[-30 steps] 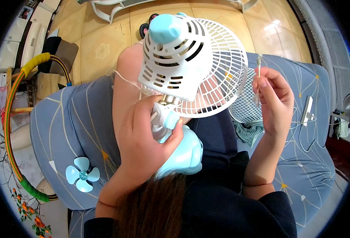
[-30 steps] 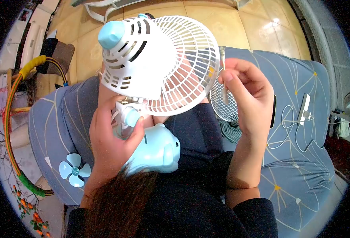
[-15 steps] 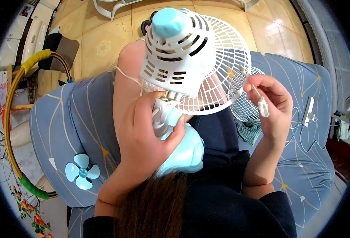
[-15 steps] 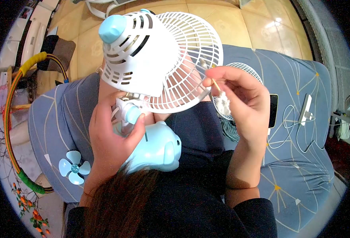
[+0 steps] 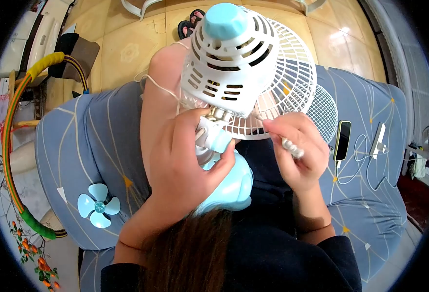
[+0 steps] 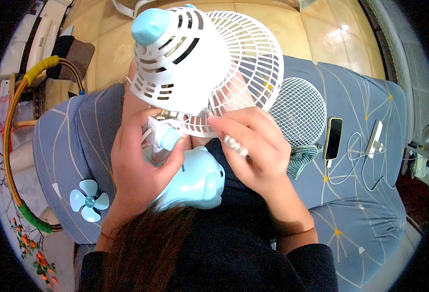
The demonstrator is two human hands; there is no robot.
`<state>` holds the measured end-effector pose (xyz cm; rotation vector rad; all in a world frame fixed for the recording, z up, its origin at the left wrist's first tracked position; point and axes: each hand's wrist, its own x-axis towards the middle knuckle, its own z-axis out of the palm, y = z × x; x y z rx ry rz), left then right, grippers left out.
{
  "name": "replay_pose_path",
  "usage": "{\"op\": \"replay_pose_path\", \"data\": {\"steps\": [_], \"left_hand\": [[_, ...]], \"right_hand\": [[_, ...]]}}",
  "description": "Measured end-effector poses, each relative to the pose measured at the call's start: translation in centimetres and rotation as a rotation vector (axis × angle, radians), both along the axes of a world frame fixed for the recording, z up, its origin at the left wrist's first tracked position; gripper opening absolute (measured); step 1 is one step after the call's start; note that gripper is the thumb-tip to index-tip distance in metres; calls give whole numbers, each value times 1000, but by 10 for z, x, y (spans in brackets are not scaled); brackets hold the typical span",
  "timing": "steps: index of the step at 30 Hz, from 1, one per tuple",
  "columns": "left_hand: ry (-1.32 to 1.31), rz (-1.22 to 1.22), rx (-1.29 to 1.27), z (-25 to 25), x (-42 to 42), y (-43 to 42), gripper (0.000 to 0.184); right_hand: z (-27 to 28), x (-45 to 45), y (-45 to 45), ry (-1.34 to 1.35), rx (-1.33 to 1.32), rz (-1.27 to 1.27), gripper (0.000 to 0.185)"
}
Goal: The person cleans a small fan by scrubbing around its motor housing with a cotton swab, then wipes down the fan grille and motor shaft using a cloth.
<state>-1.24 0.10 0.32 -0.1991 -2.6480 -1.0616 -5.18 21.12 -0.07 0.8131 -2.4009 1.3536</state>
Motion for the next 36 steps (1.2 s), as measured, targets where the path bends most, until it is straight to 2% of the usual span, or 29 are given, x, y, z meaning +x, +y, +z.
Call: {"op": "replay_pose_path", "data": {"steps": [3,12,18,27,33,36], "left_hand": [[-2,-16,18,0,0,-1,58],[5,-27,2,0,1,-1,59],[28,-28,-8,-1,1,-2,59],[39,-19,-12,1,1,-1,57],[33,-21,-2,-1,1,-2,57],[30,-13,-6,-1,2,-2,57]], "right_hand": [[-5,0,-4,110,60,-9,35],[-6,1,-7,193,158,-7,40],[0,2,-13,102,137,-30,34],[-1,2,-7,105,109,-2,36],[0,2,-15,124,187,-40,36],[1,2,-18,100,151,-53,31]]}}
